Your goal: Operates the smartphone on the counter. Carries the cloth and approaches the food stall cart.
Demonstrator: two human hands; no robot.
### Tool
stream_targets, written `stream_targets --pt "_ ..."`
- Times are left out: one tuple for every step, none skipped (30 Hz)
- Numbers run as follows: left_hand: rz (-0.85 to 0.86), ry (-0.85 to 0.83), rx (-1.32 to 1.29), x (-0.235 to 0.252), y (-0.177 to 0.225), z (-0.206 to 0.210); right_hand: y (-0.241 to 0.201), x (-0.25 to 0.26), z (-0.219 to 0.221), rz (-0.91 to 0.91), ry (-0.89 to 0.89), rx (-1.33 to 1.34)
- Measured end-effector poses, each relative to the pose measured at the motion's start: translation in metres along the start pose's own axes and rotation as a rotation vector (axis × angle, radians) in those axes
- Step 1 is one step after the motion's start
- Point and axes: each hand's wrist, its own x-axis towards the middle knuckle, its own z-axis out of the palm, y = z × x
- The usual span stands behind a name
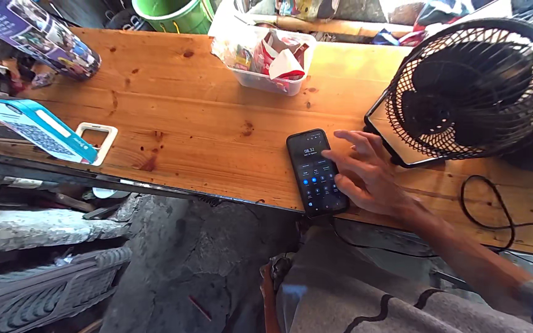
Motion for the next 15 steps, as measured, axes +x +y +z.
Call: stream_targets --pt "0.000 0.005 -0.007 0.0016 -0.0012 0.0003 0.0005 0.0003 0.0003 0.034 0.011 -0.014" --pt "0.000 0.005 -0.009 0.0036 -0.0028 0.0005 0.0010 0.0007 0.0005 0.051 0.024 -0.020" --pt "0.001 0.002 -0.004 0.0052 -0.0047 0.0006 0.0012 0.0009 0.0005 0.058 0.029 -0.022" --pt "-0.001 -0.004 0.004 0.0054 -0.0053 0.0004 0.0012 0.0008 0.0007 0.062 0.029 -0.023" --pt "-0.004 -0.003 0.001 0.0052 -0.0053 0.0006 0.0010 0.0008 0.0007 0.062 0.027 -0.020" --pt "-0.005 -0.002 -0.008 0.0050 -0.0049 0.0005 0.0007 0.0010 0.0005 0.062 0.026 -0.017" --pt "-0.006 -0.002 -0.020 0.0047 -0.0048 0.0003 0.0005 0.0010 0.0004 0.063 0.027 -0.013" --pt "-0.006 0.000 -0.033 0.0042 -0.0047 0.0004 0.0007 0.0009 0.0006 0.061 0.030 -0.006" --pt "-0.002 0.000 -0.035 0.0034 -0.0039 0.0004 0.0010 0.0009 0.0006 0.058 0.034 0.003" --pt "-0.001 -0.004 -0.027 0.0022 -0.0030 0.0002 0.0013 0.0009 0.0004 0.057 0.038 0.008" --pt "-0.004 -0.005 -0.020 0.0022 -0.0033 0.0005 0.0014 0.0009 -0.0002 0.055 0.041 0.014" --pt "-0.009 -0.006 -0.015 0.0033 -0.0042 0.0007 0.0016 0.0008 -0.0004 0.054 0.045 0.018" --pt "-0.019 -0.005 -0.016 0.0046 -0.0054 0.0005 0.0014 0.0007 -0.0003 0.053 0.049 0.027" --pt "-0.025 -0.004 -0.022 0.0041 -0.0051 0.0006 0.0011 0.0005 -0.0005 0.053 0.052 0.036" --pt "-0.032 0.000 -0.032 0.0037 -0.0040 0.0015 0.0011 0.0009 -0.0009 0.046 0.056 0.046"
